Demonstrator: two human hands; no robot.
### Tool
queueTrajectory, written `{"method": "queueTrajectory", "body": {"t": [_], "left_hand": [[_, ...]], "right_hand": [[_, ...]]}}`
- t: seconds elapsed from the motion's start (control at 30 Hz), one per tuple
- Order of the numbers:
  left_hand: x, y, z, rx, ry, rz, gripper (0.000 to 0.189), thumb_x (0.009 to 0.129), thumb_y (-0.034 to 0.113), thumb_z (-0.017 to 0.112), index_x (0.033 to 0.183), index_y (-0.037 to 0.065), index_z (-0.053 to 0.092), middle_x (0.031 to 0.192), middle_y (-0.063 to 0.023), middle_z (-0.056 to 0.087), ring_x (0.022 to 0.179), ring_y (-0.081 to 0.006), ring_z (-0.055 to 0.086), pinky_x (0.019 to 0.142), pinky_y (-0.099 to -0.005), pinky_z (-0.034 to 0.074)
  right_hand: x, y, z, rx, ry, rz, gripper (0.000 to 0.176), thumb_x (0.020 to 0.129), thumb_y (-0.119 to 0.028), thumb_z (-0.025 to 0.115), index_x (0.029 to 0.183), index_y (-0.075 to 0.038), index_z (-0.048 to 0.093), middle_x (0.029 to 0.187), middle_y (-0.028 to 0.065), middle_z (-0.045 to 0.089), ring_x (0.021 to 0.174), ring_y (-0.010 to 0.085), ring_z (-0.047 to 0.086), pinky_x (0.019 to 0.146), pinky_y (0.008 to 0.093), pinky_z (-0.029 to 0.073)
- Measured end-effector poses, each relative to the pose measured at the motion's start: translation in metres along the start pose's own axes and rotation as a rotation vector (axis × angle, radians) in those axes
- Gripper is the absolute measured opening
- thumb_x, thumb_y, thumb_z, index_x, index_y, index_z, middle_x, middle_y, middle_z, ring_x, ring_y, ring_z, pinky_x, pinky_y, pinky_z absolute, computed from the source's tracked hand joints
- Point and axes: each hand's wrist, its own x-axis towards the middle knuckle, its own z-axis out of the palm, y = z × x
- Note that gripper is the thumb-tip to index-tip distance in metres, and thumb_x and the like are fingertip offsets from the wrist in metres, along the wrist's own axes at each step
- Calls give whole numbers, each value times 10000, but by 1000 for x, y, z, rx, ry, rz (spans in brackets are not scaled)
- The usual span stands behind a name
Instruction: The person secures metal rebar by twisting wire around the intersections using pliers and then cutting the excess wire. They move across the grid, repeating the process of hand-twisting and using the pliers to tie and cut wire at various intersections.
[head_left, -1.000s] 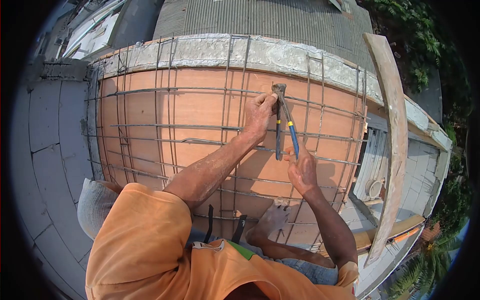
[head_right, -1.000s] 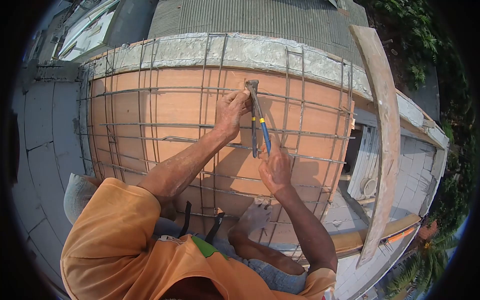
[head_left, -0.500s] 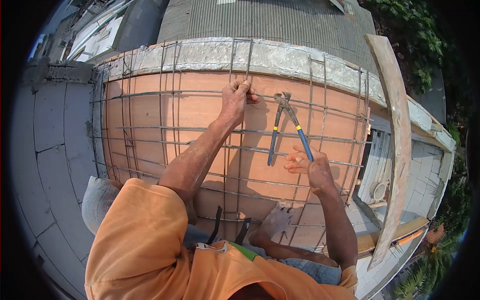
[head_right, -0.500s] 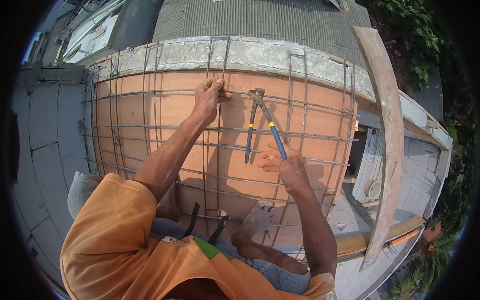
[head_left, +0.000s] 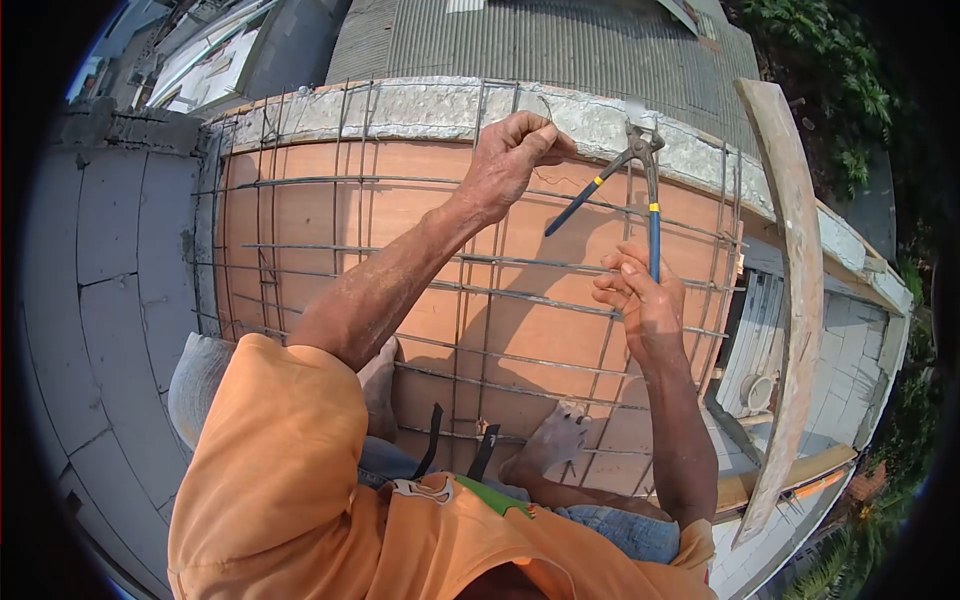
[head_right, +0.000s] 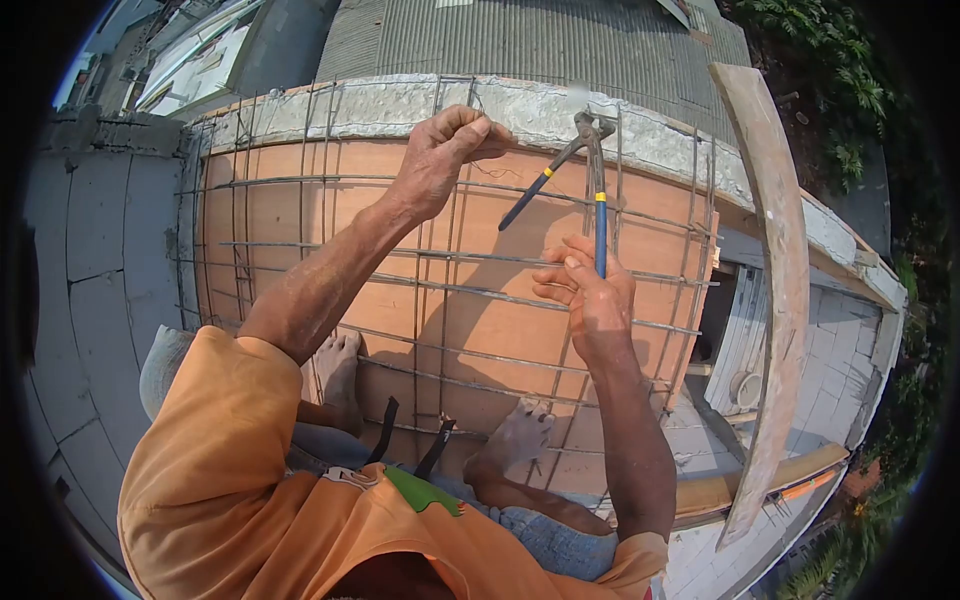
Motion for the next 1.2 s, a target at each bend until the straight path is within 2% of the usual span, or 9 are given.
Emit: {"method": "queueTrajectory", "body": {"t": [0.1,0.3,0.57,0.73,0.9,1.0,1.1,1.13,1.2], "left_hand": [[30,36,-6,-597,13,47,246,1007,219,480,991,15,616,982,-167,686,1037,-277,663,964,-374,542],[-5,97,21,407,-733,425,315,955,361,576,902,52,615,792,-82,645,788,-158,647,742,-352,531],[28,104,-67,190,-405,193,321,991,356,503,1033,67,638,962,-97,687,971,-187,678,965,-372,532],[13,86,-61,-20,-296,-8,261,992,308,511,1053,72,603,1192,-132,626,1214,-233,549,1057,-393,470],[23,125,-74,-306,-319,-17,254,1000,248,497,1015,5,568,1014,-164,650,898,-172,667,839,-287,567],[39,118,-83,-523,-608,101,389,971,254,528,1234,-32,558,1267,-256,574,1274,-347,490,1089,-470,385],[36,114,-69,-515,-288,0,464,976,287,524,1312,-32,501,1276,-223,573,1257,-354,500,1066,-484,402],[40,102,-66,-515,-550,189,609,928,327,614,1430,60,397,1503,-167,357,1390,-293,344,1144,-504,272],[43,100,-65,-509,-425,68,444,950,300,567,1299,58,439,1381,-178,434,1299,-280,424,1095,-467,342]], "right_hand": [[-1,-22,3,102,-63,-82,372,916,-71,526,1225,126,460,994,202,610,769,249,685,648,338,608],[11,-65,19,120,-120,-208,323,915,-41,517,1192,124,490,951,183,630,725,203,683,611,326,601],[-18,-44,2,-361,19,-263,306,906,-23,512,1154,158,511,899,196,644,634,204,673,549,280,585],[-14,-22,11,-147,-65,-103,327,900,-20,513,1171,162,499,902,196,638,621,204,663,549,300,588],[-18,-17,-6,2,-83,-85,326,897,-30,526,1172,142,507,900,192,638,619,205,661,548,320,590],[-21,-14,-5,-53,-162,-52,367,881,-61,555,1176,147,489,911,222,635,641,236,674,572,344,595],[-20,-5,7,-18,-228,-27,349,882,-61,561,1165,133,496,923,224,634,638,244,674,567,344,597],[-21,-2,13,62,-246,23,344,881,-58,562,1161,129,497,927,227,633,639,247,675,561,347,598],[-21,6,16,171,-271,95,329,878,-45,555,1153,126,498,931,230,628,639,253,677,551,362,602]]}}
